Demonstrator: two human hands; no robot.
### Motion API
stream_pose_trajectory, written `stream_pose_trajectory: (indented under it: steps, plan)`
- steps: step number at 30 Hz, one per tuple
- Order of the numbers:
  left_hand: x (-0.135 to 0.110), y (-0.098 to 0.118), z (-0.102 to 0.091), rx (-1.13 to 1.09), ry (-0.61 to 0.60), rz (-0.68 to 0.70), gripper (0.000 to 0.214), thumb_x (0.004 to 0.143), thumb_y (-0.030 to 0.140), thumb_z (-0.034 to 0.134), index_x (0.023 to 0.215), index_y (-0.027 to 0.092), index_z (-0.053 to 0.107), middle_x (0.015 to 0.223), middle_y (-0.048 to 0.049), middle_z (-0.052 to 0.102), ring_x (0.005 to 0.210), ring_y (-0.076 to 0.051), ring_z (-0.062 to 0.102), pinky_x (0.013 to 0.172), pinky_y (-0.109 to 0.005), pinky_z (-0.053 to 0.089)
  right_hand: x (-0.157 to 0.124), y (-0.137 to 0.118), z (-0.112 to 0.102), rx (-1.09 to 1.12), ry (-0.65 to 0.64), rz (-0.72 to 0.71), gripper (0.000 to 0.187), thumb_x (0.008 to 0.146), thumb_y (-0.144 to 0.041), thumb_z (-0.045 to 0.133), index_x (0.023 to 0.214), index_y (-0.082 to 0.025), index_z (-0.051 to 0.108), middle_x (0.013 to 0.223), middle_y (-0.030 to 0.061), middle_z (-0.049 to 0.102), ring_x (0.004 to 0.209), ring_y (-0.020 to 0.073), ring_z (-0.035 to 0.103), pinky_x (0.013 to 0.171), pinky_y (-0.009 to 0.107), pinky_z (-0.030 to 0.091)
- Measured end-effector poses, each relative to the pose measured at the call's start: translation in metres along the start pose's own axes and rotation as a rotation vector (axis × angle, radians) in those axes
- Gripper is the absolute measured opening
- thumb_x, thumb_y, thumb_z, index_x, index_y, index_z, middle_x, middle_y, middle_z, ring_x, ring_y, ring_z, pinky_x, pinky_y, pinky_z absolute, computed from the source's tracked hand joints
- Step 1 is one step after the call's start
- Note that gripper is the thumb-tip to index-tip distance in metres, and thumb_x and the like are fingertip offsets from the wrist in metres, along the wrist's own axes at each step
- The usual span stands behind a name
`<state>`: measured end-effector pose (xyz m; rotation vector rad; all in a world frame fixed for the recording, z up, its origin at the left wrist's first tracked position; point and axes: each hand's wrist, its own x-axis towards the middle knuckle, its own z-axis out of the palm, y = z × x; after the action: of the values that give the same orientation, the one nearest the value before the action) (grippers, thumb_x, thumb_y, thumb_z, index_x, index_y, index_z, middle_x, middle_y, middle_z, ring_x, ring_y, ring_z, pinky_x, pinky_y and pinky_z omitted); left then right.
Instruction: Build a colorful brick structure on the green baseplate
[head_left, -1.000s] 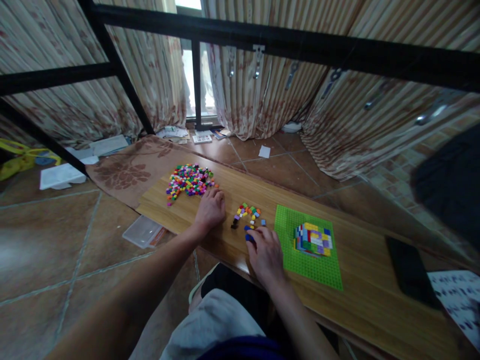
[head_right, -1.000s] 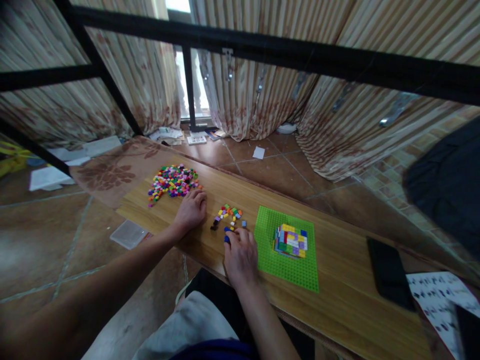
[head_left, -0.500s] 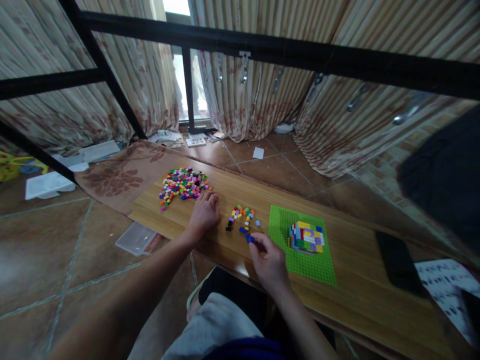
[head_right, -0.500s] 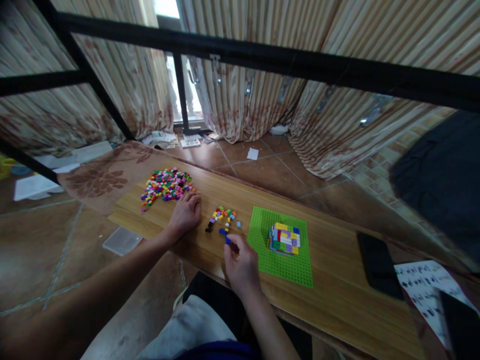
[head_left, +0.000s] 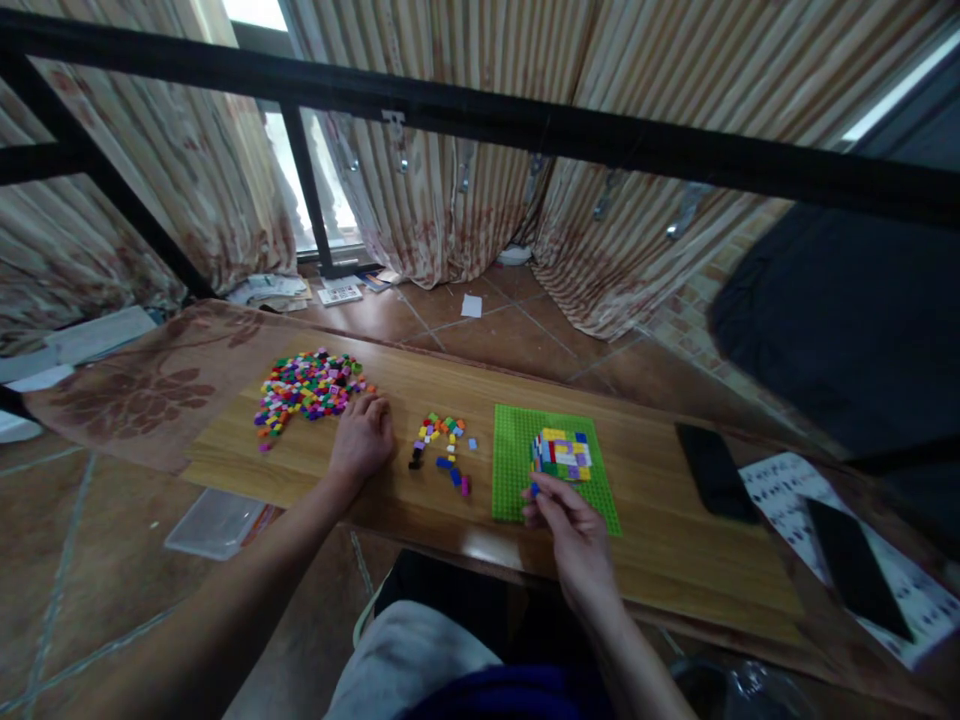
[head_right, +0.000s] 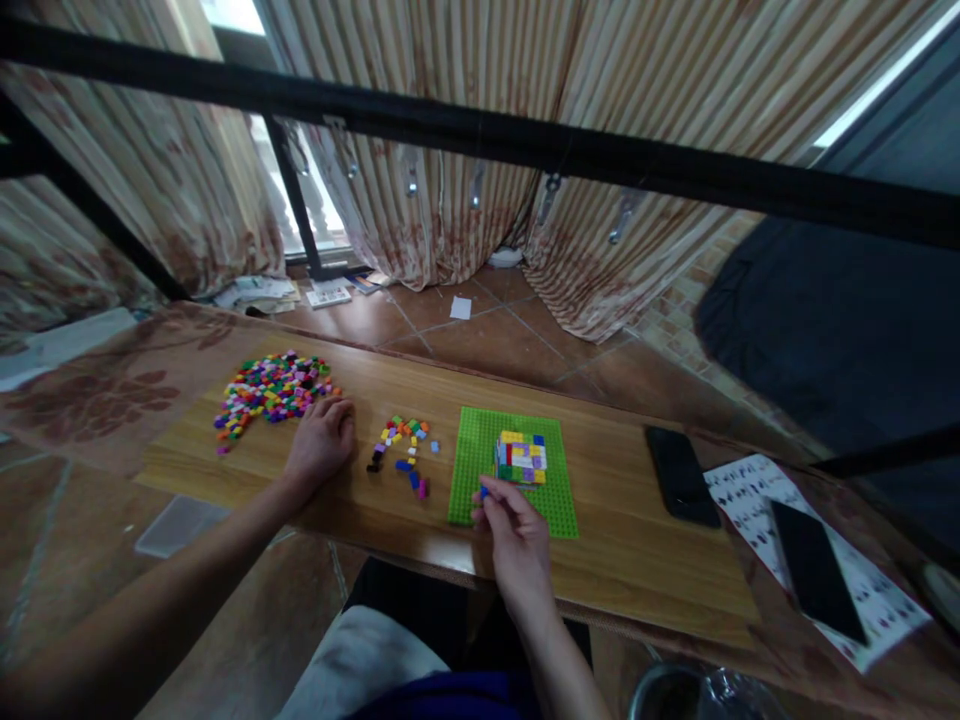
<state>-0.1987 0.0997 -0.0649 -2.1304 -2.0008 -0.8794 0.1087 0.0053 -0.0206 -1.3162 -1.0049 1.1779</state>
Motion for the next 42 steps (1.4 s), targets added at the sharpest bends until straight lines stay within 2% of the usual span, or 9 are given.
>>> stream_pose_trajectory:
  steps: [6, 11, 14, 17, 22, 25, 28, 36, 42]
  plan:
    - [0.000, -0.001, 0.001, -0.004, 0.020, 0.004, 0.027, 0.089, 0.024, 0.042, 0.105, 0.016, 0.062, 0.115, -0.0153, 0.061, 0.113, -0.029, 0.055, 0.102, -0.045, 0.044, 0.002, -0.007, -0.027, 0.101, 0.048, 0.042, 0.033, 0.076, -0.040, 0.072, 0.104, -0.023, 0.069, 0.089, 0.0034, 0.071, 0.071, 0.0126, 0.064, 0.069, 0.030, 0.054]
    - [0.001, -0.002, 0.001, -0.003, 0.022, 0.008, 0.029, 0.088, 0.024, 0.042, 0.107, 0.014, 0.062, 0.116, -0.0172, 0.061, 0.116, -0.030, 0.054, 0.103, -0.045, 0.044, 0.009, -0.014, -0.040, 0.005, 0.113, -0.014, 0.037, 0.074, -0.041, 0.074, 0.103, -0.021, 0.066, 0.090, 0.0050, 0.072, 0.071, 0.0142, 0.065, 0.066, 0.030, 0.055]
    - [0.001, -0.004, 0.001, 0.002, 0.022, 0.020, 0.029, 0.089, 0.024, 0.043, 0.107, 0.014, 0.063, 0.115, -0.0161, 0.062, 0.115, -0.030, 0.055, 0.103, -0.045, 0.044, 0.014, -0.017, -0.047, -0.130, 0.148, -0.081, 0.036, 0.079, -0.044, 0.068, 0.105, -0.020, 0.063, 0.096, 0.0078, 0.073, 0.073, 0.0162, 0.067, 0.069, 0.034, 0.056]
    - [0.001, -0.005, 0.001, 0.017, 0.028, 0.026, 0.029, 0.089, 0.025, 0.043, 0.107, 0.014, 0.063, 0.115, -0.0163, 0.062, 0.114, -0.030, 0.056, 0.101, -0.045, 0.045, 0.019, -0.022, -0.055, -0.340, 0.142, -0.161, 0.037, 0.085, -0.046, 0.060, 0.109, -0.019, 0.060, 0.102, 0.0100, 0.072, 0.084, 0.0207, 0.068, 0.078, 0.039, 0.056]
    - [0.002, -0.006, 0.003, 0.031, 0.027, 0.028, 0.031, 0.089, 0.025, 0.043, 0.108, 0.012, 0.063, 0.116, -0.0175, 0.062, 0.114, -0.031, 0.055, 0.102, -0.045, 0.045, 0.031, -0.031, -0.065, -0.708, 0.118, -0.371, 0.032, 0.089, -0.045, 0.053, 0.105, -0.021, 0.066, 0.100, 0.0090, 0.070, 0.088, 0.0236, 0.067, 0.079, 0.042, 0.054]
    - [0.002, -0.006, 0.004, 0.043, 0.028, 0.031, 0.031, 0.088, 0.024, 0.042, 0.107, 0.011, 0.063, 0.114, -0.0175, 0.063, 0.113, -0.031, 0.056, 0.101, -0.045, 0.045, 0.040, -0.029, -0.067, -0.824, 0.079, -0.532, 0.030, 0.091, -0.042, 0.051, 0.104, -0.023, 0.069, 0.110, 0.0090, 0.066, 0.101, 0.0241, 0.062, 0.090, 0.043, 0.051]
    - [0.002, -0.007, 0.004, 0.051, 0.030, 0.028, 0.031, 0.088, 0.024, 0.043, 0.107, 0.011, 0.063, 0.115, -0.0178, 0.062, 0.111, -0.031, 0.056, 0.101, -0.045, 0.045, 0.047, -0.023, -0.065, -0.882, 0.076, -0.602, 0.029, 0.092, -0.039, 0.051, 0.105, -0.024, 0.071, 0.114, 0.0089, 0.062, 0.107, 0.0245, 0.058, 0.095, 0.044, 0.048]
    - [0.001, -0.006, 0.003, 0.057, 0.030, 0.021, 0.031, 0.088, 0.025, 0.043, 0.108, 0.012, 0.063, 0.116, -0.0169, 0.062, 0.110, -0.030, 0.056, 0.100, -0.044, 0.045, 0.054, -0.015, -0.057, -0.961, 0.118, -0.594, 0.028, 0.091, -0.036, 0.053, 0.106, -0.022, 0.072, 0.116, 0.0112, 0.059, 0.108, 0.0264, 0.055, 0.095, 0.047, 0.047]
    - [0.001, -0.005, 0.003, 0.055, 0.029, 0.027, 0.031, 0.088, 0.024, 0.043, 0.108, 0.012, 0.063, 0.115, -0.0174, 0.062, 0.110, -0.030, 0.056, 0.098, -0.045, 0.047, 0.054, -0.015, -0.055, -0.862, 0.153, -0.514, 0.027, 0.086, -0.038, 0.058, 0.104, -0.023, 0.072, 0.116, 0.0109, 0.059, 0.110, 0.0264, 0.056, 0.095, 0.047, 0.047]
